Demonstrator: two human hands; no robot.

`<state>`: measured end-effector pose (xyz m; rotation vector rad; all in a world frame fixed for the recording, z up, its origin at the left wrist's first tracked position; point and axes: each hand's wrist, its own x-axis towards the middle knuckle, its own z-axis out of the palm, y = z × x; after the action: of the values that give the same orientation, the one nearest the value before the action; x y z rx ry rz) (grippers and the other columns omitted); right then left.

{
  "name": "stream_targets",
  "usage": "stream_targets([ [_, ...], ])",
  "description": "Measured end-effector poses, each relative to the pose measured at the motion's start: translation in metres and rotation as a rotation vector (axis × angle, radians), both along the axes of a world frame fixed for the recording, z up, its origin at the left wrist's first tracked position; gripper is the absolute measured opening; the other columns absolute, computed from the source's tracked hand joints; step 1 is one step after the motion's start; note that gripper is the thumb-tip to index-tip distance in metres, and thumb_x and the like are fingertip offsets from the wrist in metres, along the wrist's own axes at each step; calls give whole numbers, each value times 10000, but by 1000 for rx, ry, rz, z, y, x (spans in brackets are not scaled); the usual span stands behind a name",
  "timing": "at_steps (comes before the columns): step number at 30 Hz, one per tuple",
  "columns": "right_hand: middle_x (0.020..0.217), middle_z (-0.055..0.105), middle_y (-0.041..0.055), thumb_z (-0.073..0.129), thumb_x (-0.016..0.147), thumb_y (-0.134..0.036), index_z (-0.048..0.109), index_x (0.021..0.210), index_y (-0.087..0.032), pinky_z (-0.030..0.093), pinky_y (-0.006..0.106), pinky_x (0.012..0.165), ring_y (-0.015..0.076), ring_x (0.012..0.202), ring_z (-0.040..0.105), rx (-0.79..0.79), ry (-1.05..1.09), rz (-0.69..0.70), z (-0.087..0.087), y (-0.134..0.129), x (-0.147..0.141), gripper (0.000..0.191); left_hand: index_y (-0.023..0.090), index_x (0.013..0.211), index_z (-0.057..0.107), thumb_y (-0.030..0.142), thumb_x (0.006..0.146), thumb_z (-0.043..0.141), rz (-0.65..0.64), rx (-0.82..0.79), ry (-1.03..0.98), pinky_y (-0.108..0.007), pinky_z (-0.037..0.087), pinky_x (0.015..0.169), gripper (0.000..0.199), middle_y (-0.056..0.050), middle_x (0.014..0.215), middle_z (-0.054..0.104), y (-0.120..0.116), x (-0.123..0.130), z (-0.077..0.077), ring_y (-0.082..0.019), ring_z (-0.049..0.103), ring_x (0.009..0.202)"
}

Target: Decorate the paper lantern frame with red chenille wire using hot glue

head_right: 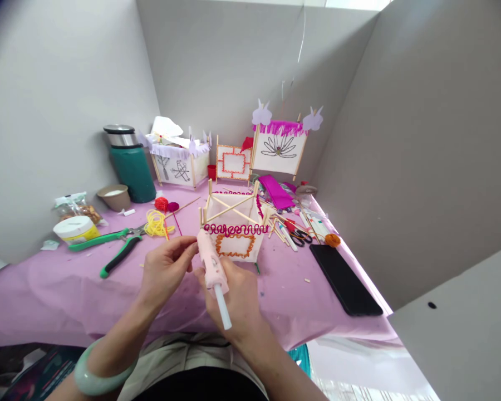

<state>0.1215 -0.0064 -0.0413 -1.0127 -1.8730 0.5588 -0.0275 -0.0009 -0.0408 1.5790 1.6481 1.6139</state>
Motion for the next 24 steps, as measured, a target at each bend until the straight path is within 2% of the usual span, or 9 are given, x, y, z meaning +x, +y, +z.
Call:
stream_targets([
  [4,631,625,15,580,868,-370,590,768,-188,443,253,546,160,550,590,-9,-15,9,0,-1,2,208,197,923,707,341,831,602,-1,23,33,-192,416,469,201,5,649,669,-1,-2,0,-91,531,455],
  [7,600,596,0,589,868,-365,561,735,-196,419,244,499,145,511,556,30,3,-9,-7,-4,10,216,191,941,686,351,838,602,25,87,88,-200,418,483,209,-24,798,692,-1,-8,2,-78,518,465],
  [9,572,568,-16,596,871,-352,545,718,-199,410,235,473,128,476,530,63,61,-28,-13,-6,17,223,191,952,677,352,852,589,73,141,131,-207,422,501,209,-35,875,691,2,-13,6,-70,506,475],
  [12,524,529,-32,592,878,-337,550,700,-193,414,230,449,115,432,504,96,153,-65,-20,-10,28,233,190,934,679,343,871,564,122,225,232,-217,429,548,201,-31,879,678,12,-21,21,-72,501,511],
  [14,527,534,-26,585,884,-335,564,700,-185,431,234,461,119,441,514,89,194,-85,-23,-11,34,238,178,969,677,346,868,569,63,260,302,-223,437,590,224,-48,933,669,22,-25,35,-87,529,587],
  [16,549,546,-19,570,897,-338,574,722,-178,450,238,483,123,468,530,52,241,-95,-25,-11,38,237,165,1075,661,367,864,573,-82,263,349,-229,444,622,305,-74,1015,664,31,-27,49,-109,553,671],
  [18,562,541,-19,558,908,-347,572,737,-177,458,240,497,124,488,533,17,280,-96,-28,-11,42,242,169,1122,657,375,894,519,-198,255,378,-234,439,649,337,-75,1008,652,38,-28,61,-117,552,708],
  [21,572,532,-19,559,907,-365,569,750,-175,450,239,492,122,496,518,-15,303,-94,-31,-10,44,248,178,1121,674,382,880,529,-272,212,408,-229,404,600,347,-32,808,623,45,-23,71,-113,519,644],
  [24,579,538,-19,571,899,-379,575,772,-173,444,236,485,120,497,508,-53,333,-94,-33,-10,46,242,181,950,721,382,868,530,-309,137,382,-222,348,515,289,13,613,564,47,-16,75,-101,455,536],
])
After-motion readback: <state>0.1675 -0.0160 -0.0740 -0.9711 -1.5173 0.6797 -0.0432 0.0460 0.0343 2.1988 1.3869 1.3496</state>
